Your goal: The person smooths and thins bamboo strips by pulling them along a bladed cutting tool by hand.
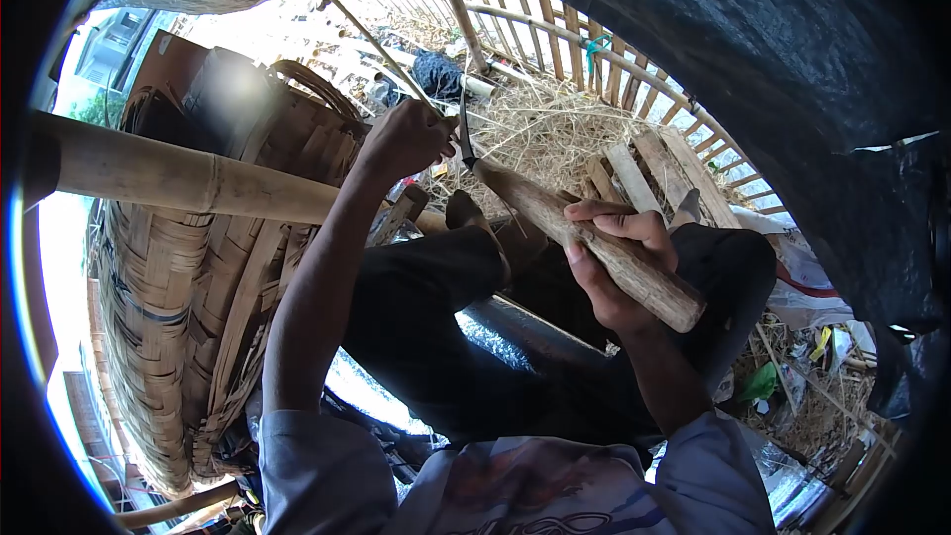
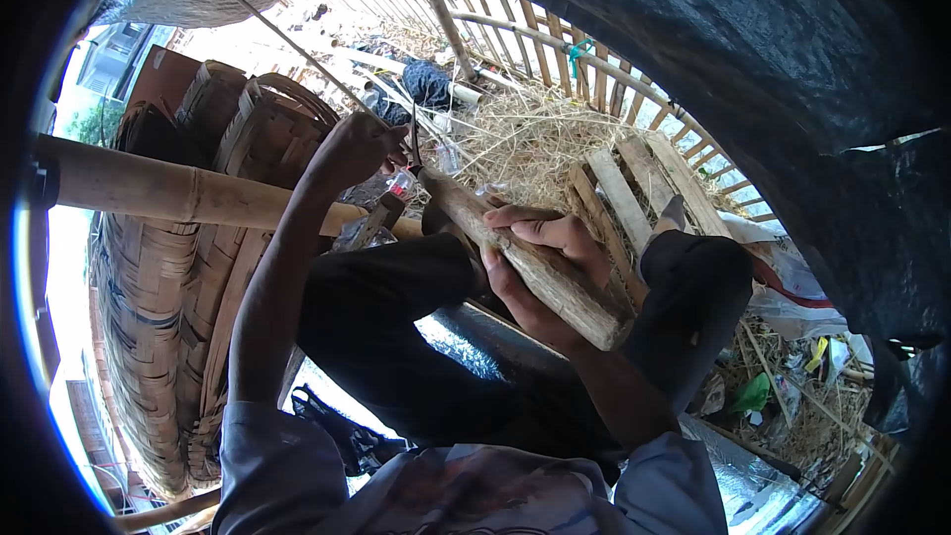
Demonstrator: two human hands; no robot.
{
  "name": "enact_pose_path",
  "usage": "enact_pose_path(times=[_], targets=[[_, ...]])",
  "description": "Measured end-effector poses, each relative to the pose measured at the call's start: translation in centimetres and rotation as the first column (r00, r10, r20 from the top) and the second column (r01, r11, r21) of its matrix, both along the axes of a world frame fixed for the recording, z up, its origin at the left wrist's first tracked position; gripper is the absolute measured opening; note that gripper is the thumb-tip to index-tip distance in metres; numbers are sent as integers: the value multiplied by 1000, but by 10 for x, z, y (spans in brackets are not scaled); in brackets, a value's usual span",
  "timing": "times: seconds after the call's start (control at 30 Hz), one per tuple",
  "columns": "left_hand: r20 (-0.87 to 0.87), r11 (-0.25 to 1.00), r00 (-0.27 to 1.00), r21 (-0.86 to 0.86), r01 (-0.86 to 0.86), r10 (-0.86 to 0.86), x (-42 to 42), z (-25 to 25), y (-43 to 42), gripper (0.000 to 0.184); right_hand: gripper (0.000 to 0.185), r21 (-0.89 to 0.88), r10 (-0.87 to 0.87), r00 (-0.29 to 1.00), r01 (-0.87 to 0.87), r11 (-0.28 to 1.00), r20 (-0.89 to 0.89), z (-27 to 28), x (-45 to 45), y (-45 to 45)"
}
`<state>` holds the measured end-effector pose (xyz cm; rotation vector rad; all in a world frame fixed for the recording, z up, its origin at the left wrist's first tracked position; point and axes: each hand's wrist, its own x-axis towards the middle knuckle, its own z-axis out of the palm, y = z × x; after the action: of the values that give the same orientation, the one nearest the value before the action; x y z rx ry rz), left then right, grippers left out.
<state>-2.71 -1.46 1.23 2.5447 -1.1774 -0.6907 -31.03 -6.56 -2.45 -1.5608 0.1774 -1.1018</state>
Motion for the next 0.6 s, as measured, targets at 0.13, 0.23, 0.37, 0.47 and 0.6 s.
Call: enact_pose_path(times=[0.13,0.23,0.37,0.47,0.6], targets=[[3,999,1000,-37,-18,18,1,-4,2,36,30,-37,-52,998,52,998,18,-5,9,5],[23,999,999,-31,-44,45,3,-6,7,37,30,-72,-51,998,48,996,-38,-21,14,8],[22,997,998,-44,-61,62,1,-3,7,36,30,39,-71,996,69,997,54,-6,13,11],[52,998,997,-20,-54,55,-5,2,4,36,29,-53,-85,995,88,995,60,2,11,13],[21,997,997,-25,-69,70,-3,2,3,36,31,-11,-26,1000,26,1000,-6,-20,13,7]])
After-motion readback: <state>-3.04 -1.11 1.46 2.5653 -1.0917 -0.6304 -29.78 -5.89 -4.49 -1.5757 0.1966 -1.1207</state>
